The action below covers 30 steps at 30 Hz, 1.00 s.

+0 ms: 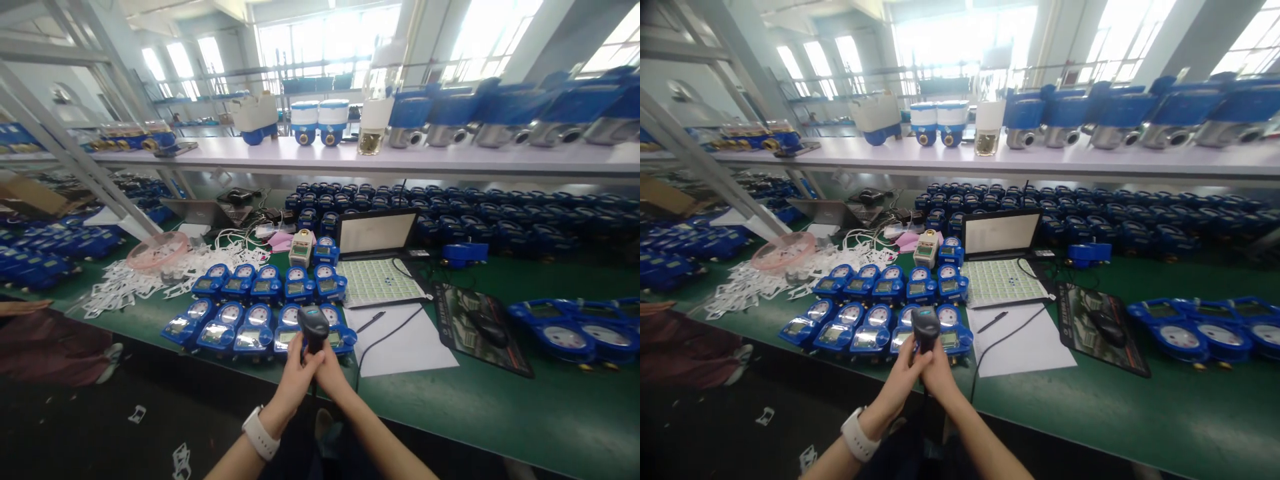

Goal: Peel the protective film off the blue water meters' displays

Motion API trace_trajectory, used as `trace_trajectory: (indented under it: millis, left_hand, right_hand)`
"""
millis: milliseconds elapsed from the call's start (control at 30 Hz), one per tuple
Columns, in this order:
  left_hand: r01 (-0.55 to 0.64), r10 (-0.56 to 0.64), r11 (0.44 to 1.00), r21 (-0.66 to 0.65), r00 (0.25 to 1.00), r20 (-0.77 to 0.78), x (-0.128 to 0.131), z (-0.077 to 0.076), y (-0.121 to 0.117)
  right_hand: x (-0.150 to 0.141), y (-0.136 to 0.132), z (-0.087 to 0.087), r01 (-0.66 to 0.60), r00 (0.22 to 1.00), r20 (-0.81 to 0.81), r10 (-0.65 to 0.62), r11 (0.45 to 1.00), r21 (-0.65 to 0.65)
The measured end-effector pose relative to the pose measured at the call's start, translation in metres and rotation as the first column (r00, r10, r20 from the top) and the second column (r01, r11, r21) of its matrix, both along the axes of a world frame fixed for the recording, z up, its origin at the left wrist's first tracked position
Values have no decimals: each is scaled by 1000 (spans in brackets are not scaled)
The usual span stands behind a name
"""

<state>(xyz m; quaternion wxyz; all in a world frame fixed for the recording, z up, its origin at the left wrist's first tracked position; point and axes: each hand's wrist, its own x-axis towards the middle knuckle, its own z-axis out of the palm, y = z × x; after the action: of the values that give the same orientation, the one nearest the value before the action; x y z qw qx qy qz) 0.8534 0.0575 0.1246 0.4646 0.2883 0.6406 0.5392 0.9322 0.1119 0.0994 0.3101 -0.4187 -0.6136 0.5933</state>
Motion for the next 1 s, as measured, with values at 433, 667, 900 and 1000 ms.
trace_trajectory:
  millis: [433,667,900,1000]
  left_hand:
    - [24,-47,996,-84,955,-294,-30,-27,-73]
    - [47,-97,987,-153,936,-339,-34,-38,-88]
    - [33,-99,982,-187,929,-356,-47,-52,-100]
    - [27,-111,972,-232,928,-357,-55,-71,-111]
  right_hand:
    - [-12,35,14,122,918,359,-169,981,149]
    - [-16,32,17,131,897,406,-174,982,133]
    - [33,36,20,200,896,353,-270,955,221]
    - [60,51,16,264,870,364,-332,938,225]
